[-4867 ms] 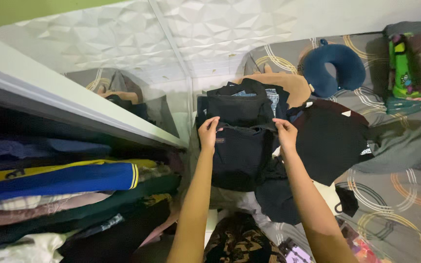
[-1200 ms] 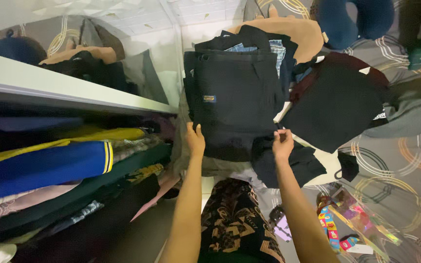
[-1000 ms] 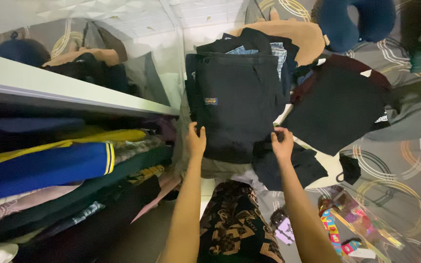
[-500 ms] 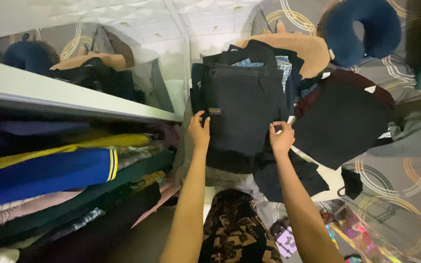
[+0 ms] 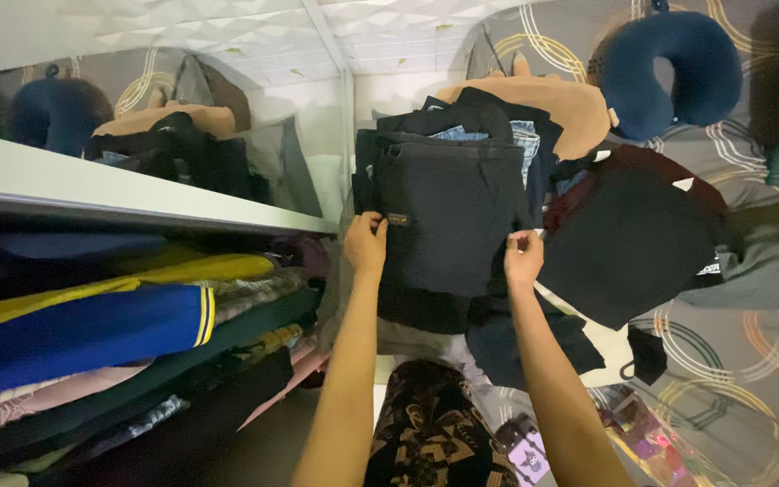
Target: The person picks up and folds black clothes from a pile on a bed and then places them onto a shelf in a closet.
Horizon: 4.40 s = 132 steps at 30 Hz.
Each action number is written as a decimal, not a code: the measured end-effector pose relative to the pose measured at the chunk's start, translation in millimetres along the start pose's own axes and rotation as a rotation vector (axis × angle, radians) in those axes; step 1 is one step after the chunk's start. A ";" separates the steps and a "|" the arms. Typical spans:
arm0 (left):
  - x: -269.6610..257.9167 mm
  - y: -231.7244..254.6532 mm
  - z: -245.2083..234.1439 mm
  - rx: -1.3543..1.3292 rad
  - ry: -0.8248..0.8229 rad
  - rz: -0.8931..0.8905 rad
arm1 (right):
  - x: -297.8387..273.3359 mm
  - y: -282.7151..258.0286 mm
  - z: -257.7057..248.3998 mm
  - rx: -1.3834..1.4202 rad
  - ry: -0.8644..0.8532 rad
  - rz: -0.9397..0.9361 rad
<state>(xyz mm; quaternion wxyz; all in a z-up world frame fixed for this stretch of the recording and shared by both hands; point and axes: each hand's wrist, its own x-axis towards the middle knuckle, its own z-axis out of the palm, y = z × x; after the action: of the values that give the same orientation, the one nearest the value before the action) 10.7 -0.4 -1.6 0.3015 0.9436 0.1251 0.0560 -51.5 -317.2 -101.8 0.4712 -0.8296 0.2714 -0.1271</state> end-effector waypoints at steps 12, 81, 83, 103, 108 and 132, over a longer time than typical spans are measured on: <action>10.5 -7.7 -18.5 -0.014 0.067 0.163 | 17.2 -17.5 3.3 -0.043 0.071 -0.059; 0.4 86.3 -25.6 -0.462 -0.129 0.232 | -32.3 -208.7 50.1 -0.202 -0.362 -0.109; -10.0 90.4 -24.7 -0.546 -0.220 0.237 | -30.6 -198.8 53.1 -0.074 -0.329 -0.079; -28.0 18.8 74.3 -1.063 -0.627 -0.044 | -50.8 -231.1 -15.0 0.090 -0.163 -0.148; -37.3 20.8 75.0 -1.102 -0.727 -0.204 | -66.9 -241.9 -32.9 0.132 -0.159 -0.210; -24.5 -24.3 7.3 -1.382 -0.726 -0.387 | -82.7 -260.8 -107.2 0.720 -0.661 0.097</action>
<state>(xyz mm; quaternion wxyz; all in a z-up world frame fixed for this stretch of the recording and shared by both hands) -16.5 8.0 -22.4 0.8435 0.4644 0.1175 -0.2429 -83.2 -239.9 179.9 0.7943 -0.5963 0.0844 0.0794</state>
